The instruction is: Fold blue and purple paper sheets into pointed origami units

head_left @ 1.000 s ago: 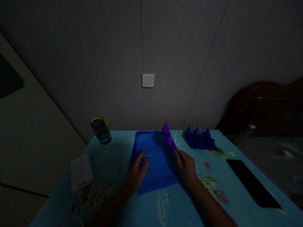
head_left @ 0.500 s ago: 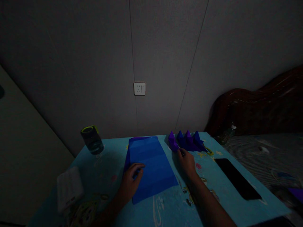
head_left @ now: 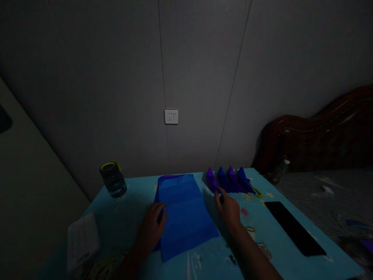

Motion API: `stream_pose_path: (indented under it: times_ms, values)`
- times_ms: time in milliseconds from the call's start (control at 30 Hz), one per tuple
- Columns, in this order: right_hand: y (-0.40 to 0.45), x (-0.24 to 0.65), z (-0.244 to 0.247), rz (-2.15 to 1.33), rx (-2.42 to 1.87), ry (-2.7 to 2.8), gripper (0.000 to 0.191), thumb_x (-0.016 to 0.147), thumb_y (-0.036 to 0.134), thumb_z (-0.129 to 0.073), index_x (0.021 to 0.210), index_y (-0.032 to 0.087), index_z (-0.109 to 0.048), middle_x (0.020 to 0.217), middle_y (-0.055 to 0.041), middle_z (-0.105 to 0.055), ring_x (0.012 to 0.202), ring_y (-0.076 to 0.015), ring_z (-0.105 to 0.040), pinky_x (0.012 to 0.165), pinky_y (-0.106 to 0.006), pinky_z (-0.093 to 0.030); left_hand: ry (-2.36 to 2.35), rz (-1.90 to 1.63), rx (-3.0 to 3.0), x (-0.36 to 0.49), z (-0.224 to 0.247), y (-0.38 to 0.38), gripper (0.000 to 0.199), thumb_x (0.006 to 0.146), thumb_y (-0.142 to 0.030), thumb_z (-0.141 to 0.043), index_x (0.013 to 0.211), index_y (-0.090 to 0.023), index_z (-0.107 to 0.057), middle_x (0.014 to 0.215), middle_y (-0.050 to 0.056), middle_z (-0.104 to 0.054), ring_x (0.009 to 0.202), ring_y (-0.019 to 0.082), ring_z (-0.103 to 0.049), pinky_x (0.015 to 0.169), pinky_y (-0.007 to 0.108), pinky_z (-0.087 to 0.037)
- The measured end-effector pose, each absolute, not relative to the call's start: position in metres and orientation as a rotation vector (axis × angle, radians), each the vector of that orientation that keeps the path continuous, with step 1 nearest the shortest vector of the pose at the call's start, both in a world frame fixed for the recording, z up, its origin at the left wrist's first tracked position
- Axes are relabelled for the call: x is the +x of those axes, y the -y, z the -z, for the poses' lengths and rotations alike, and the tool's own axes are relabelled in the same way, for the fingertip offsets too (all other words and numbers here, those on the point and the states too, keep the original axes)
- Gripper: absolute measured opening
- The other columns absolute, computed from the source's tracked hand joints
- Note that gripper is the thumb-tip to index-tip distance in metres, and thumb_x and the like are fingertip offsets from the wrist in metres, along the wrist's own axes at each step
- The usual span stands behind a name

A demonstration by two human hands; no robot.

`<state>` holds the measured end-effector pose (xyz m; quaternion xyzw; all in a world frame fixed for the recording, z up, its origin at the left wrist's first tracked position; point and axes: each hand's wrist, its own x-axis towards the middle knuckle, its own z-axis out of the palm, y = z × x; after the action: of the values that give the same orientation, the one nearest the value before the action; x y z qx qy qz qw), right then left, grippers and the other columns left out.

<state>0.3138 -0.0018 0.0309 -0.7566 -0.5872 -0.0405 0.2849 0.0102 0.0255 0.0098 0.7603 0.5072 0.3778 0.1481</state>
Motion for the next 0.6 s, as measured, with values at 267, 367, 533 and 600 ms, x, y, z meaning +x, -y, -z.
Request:
stream_pose_path:
  times_ms: [267,367,533,600]
  values:
    - [0.004,0.287,-0.012,0.017,-1.817,1.831,0.028,0.092,0.026,-0.051,0.113,0.018,-0.068,0.098,-0.0127,-0.071,0.090,-0.0258,-0.068,0.078,-0.033,-0.051,-1.611,-0.973,2.241,0.005,-0.001,-0.033,0.034,0.089,-0.033,-0.047,0.112,-0.017,-0.066,0.110,0.015,-0.068,0.107,0.030,-0.062,0.097,0.047,-0.047]
    - [0.003,0.290,-0.008,-0.019,-1.833,1.861,0.029,0.092,0.026,-0.051,0.114,0.016,-0.067,0.101,-0.0142,-0.068,0.092,-0.0258,-0.067,0.083,-0.036,-0.051,-1.574,-0.942,2.221,0.006,-0.001,-0.029,0.033,0.089,-0.034,-0.048,0.113,-0.019,-0.066,0.112,0.015,-0.068,0.108,0.029,-0.062,0.098,0.046,-0.047]
    - [-0.001,0.293,-0.005,-0.160,-1.716,1.834,0.028,0.091,0.029,-0.052,0.108,0.016,-0.070,0.101,-0.0140,-0.069,0.096,-0.0259,-0.066,0.090,-0.038,-0.049,-1.548,-1.013,2.001,0.008,-0.002,-0.028,0.038,0.089,-0.038,-0.051,0.120,-0.020,-0.063,0.120,0.014,-0.066,0.114,0.030,-0.060,0.101,0.049,-0.044]
    - [-0.003,0.294,-0.004,-0.230,-1.658,1.759,0.028,0.090,0.032,-0.054,0.106,0.017,-0.071,0.100,-0.0133,-0.070,0.095,-0.0263,-0.066,0.090,-0.040,-0.049,-1.497,-1.082,1.817,0.009,-0.004,-0.030,0.045,0.087,-0.040,-0.055,0.126,-0.018,-0.058,0.120,0.014,-0.066,0.112,0.030,-0.062,0.099,0.048,-0.046]
